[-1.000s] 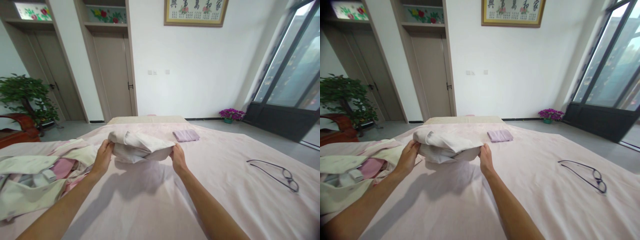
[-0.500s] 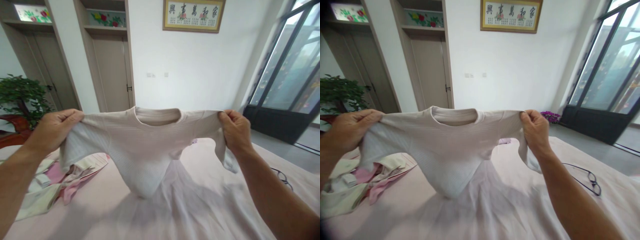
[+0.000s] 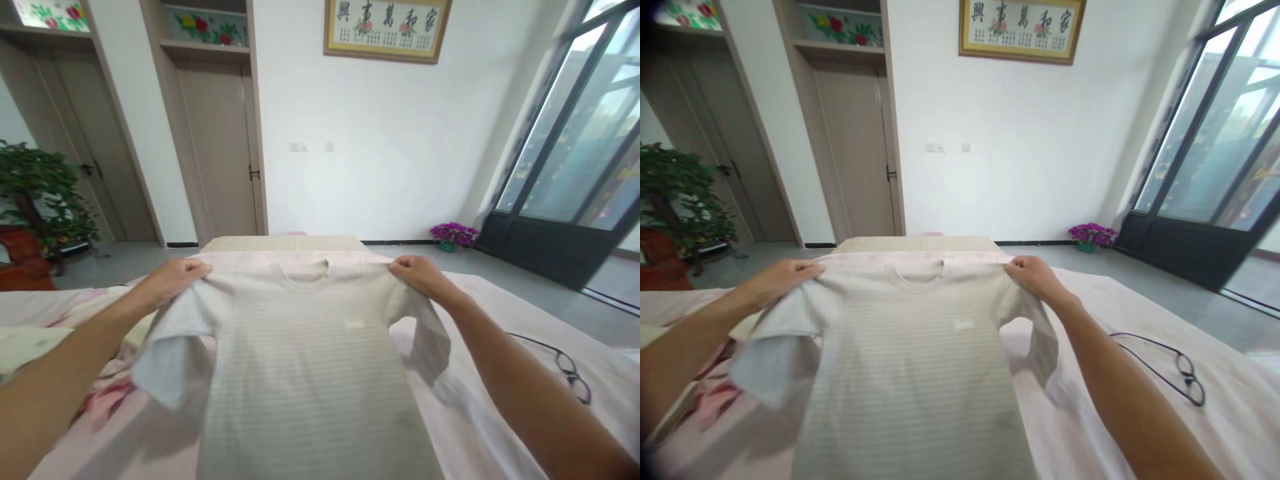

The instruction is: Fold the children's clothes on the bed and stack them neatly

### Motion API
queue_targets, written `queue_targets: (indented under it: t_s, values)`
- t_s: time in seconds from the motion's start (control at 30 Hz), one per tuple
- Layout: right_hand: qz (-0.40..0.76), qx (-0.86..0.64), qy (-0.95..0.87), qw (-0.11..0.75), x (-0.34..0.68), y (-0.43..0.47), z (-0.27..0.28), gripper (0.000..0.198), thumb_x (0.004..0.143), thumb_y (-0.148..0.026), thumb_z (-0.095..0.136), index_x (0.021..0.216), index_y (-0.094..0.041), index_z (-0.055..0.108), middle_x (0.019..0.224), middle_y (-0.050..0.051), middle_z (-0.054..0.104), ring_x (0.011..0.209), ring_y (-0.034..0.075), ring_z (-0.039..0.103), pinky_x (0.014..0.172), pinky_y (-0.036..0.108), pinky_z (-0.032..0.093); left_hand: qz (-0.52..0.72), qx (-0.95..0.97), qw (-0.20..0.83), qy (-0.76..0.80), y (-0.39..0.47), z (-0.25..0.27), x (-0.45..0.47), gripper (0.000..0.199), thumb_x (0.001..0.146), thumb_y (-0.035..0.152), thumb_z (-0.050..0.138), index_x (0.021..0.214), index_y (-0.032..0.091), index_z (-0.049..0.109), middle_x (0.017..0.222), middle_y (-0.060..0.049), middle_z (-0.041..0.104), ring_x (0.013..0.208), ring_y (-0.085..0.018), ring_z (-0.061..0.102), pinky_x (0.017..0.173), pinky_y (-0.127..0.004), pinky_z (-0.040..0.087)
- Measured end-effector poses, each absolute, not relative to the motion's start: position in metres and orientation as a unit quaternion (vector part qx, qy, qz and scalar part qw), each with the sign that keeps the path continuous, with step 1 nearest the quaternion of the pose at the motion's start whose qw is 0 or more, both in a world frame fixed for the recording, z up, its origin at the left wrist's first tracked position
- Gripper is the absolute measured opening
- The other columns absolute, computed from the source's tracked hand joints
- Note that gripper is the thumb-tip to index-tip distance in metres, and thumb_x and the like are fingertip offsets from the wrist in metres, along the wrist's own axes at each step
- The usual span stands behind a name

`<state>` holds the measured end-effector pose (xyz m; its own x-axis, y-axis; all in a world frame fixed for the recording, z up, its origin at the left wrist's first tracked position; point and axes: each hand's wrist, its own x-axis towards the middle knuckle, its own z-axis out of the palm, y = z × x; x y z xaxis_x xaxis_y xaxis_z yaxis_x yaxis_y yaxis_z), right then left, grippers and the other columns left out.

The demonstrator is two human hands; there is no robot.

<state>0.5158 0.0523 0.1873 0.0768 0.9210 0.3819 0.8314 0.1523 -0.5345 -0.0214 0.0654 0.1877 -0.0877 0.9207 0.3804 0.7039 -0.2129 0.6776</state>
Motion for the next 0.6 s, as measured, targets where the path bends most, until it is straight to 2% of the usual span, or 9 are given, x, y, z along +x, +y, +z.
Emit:
queue_targets:
  t_s: [0.1, 0.23, 0.33, 0.43, 0.53, 0.6]
  values:
    - [0.025, -0.702, -0.680, 0.212, 0.511, 0.077, 0.138, 0.026, 0.084, -0.038, 0.057, 0.081, -0.019, 0.073, 0.079, 0.005, 0.071, 0.073, 0.018, 0.061, 0.060, 0.026, 0.035, 0.234, 0.705, 0.100, 0.662, 0.094, 0.133, -0.010, 0.038, 0.077, 0.052, 0.050, 0.058, 0.020, 0.058, 0.065, -0.003, 0.067, 0.071, -0.024, 0.063, 0.063, -0.027, 0.043]
    - [0.018, -0.731, -0.668, 0.136, 0.506, 0.110, 0.092, 0.031, 0.090, -0.040, 0.049, 0.092, -0.021, 0.073, 0.094, 0.008, 0.073, 0.087, 0.021, 0.064, 0.065, 0.026, 0.037, 0.145, 0.709, 0.025, 0.690, 0.125, 0.091, 0.007, 0.041, 0.086, 0.050, 0.039, 0.071, 0.022, 0.065, 0.084, -0.006, 0.072, 0.082, -0.026, 0.065, 0.065, -0.029, 0.040]
    - [0.009, -0.743, -0.661, 0.106, 0.505, 0.131, 0.071, 0.035, 0.093, -0.042, 0.045, 0.096, -0.021, 0.072, 0.099, 0.009, 0.073, 0.093, 0.022, 0.065, 0.068, 0.027, 0.038, 0.113, 0.695, -0.014, 0.710, 0.143, 0.071, 0.018, 0.044, 0.091, 0.049, 0.034, 0.080, 0.024, 0.068, 0.097, -0.008, 0.073, 0.092, -0.028, 0.066, 0.070, -0.031, 0.042]
    - [0.002, -0.748, -0.658, 0.089, 0.506, 0.145, 0.056, 0.036, 0.095, -0.041, 0.042, 0.099, -0.020, 0.071, 0.101, 0.011, 0.072, 0.095, 0.024, 0.065, 0.070, 0.029, 0.041, 0.108, 0.681, -0.022, 0.724, 0.157, 0.053, 0.024, 0.042, 0.093, 0.042, 0.033, 0.084, 0.021, 0.069, 0.100, -0.013, 0.072, 0.092, -0.030, 0.067, 0.074, -0.037, 0.045]
    - [-0.004, -0.749, -0.660, 0.063, 0.504, 0.148, 0.046, 0.029, 0.092, -0.032, 0.048, 0.099, -0.017, 0.071, 0.103, 0.015, 0.071, 0.097, 0.028, 0.065, 0.076, 0.034, 0.043, 0.107, 0.686, -0.034, 0.719, 0.164, 0.037, 0.034, 0.032, 0.090, 0.031, 0.041, 0.094, 0.018, 0.070, 0.101, -0.017, 0.070, 0.097, -0.034, 0.066, 0.083, -0.046, 0.045]
    - [-0.029, -0.734, -0.676, 0.059, 0.496, 0.148, 0.044, 0.025, 0.091, -0.025, 0.049, 0.102, -0.016, 0.070, 0.109, 0.018, 0.069, 0.104, 0.031, 0.062, 0.085, 0.039, 0.042, 0.124, 0.710, -0.039, 0.692, 0.166, 0.030, 0.048, 0.031, 0.089, 0.025, 0.043, 0.106, 0.018, 0.068, 0.111, -0.016, 0.068, 0.105, -0.032, 0.064, 0.092, -0.046, 0.042]
